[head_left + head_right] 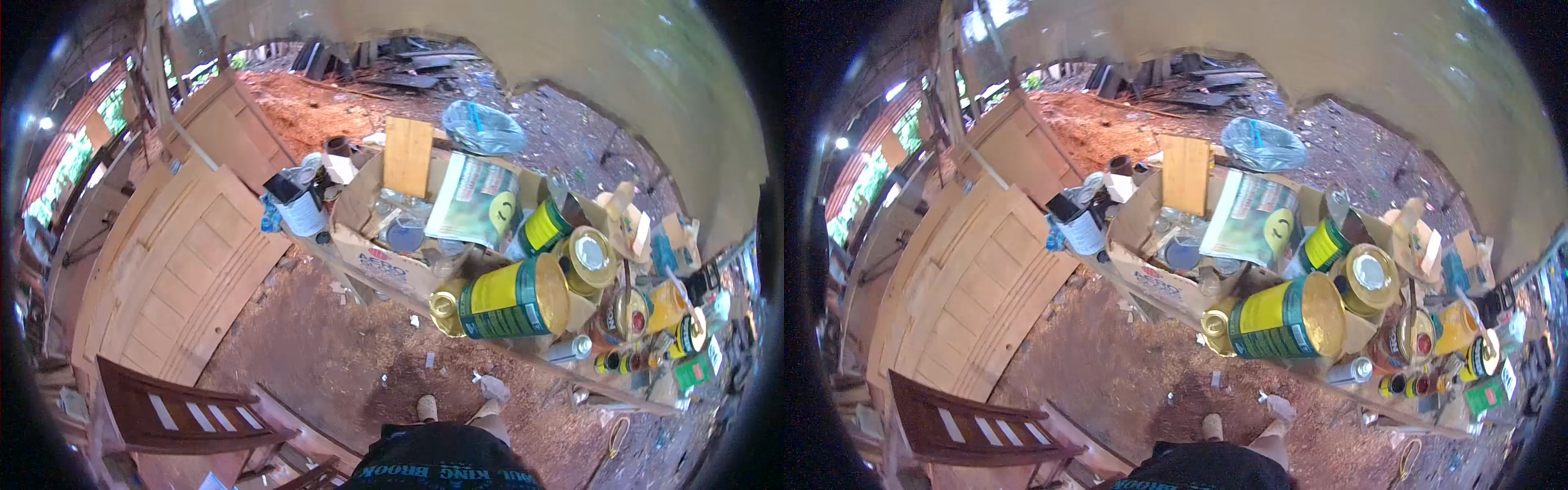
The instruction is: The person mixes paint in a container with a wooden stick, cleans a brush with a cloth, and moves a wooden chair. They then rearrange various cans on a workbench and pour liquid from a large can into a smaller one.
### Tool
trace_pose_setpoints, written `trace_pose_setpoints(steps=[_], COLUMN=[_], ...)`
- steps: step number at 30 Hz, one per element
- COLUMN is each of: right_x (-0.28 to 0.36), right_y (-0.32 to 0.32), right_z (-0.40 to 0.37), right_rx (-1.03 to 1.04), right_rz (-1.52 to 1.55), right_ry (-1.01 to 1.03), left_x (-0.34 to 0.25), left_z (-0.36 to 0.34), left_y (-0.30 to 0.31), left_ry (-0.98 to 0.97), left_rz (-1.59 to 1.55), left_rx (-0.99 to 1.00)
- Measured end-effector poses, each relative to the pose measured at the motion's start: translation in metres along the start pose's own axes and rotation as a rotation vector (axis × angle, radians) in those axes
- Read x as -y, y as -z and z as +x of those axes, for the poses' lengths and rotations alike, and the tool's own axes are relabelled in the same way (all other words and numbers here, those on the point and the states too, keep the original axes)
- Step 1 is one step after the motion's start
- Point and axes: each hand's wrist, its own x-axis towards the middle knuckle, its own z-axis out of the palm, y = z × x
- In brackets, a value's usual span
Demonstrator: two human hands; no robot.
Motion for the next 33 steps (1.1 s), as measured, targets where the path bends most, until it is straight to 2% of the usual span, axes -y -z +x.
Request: trace_pose_setpoints(steps=[9,11,12,15,18,21,24,25,27,28,29,30,31,33], right_x=[-0.051,-0.059,-0.059,-0.071,-0.106,-0.118,-0.12,-0.188,-0.169,-0.151,-0.143,-0.138,-0.155,-0.187], right_y=[-0.03,-0.022,-0.009,0.016,0.03,0.03,0.05,0.035,0.053,0.07,0.087,0.104,0.115,0.135], right_z=[-0.006,-0.008,-0.02,-0.038,-0.033,-0.012,-0.013,0.073,0.063,0.056,0.054,0.055,0.092,0.161], right_rx=[0.239,0.274,0.286,0.273,0.357,0.162,0.078,0.192,0.039,-0.034,-0.069,-0.105,-0.174,-0.329], right_rz=[0.271,0.201,0.026,-0.248,-0.432,-0.597,-1.321,-0.757,-1.162,-1.397,-1.39,-1.383,-1.434,-1.531], right_ry=[-0.098,-0.073,-0.007,0.067,0.525,0.205,0.626,0.317,0.5,0.623,0.683,0.743,0.8,0.903], left_x=[-0.072,-0.083,-0.087,-0.092,-0.084,-0.066,-0.029,-0.013,0.013,0.001,-0.026,-0.064,-0.084,-0.092], left_z=[0.017,0.013,0.01,-0.004,-0.021,-0.044,-0.069,-0.08,-0.086,-0.082,-0.09,-0.111,-0.13,-0.146], left_y=[-0.006,-0.014,-0.019,-0.036,-0.058,-0.08,-0.099,-0.101,-0.099,-0.093,-0.084,-0.09,-0.084,-0.087], left_ry=[-0.143,-0.163,-0.168,-0.179,-0.167,-0.134,-0.142,-0.179,-0.264,-0.276,-0.296,-0.039,-0.456,-0.401], left_rz=[0.089,0.097,0.096,0.107,0.126,0.143,0.185,0.231,0.406,0.512,0.615,-0.093,0.037,0.115], left_rx=[-0.034,-0.046,-0.056,-0.083,-0.116,-0.165,-0.228,-0.25,-0.263,-0.196,-0.129,-0.182,-0.185,-0.228])
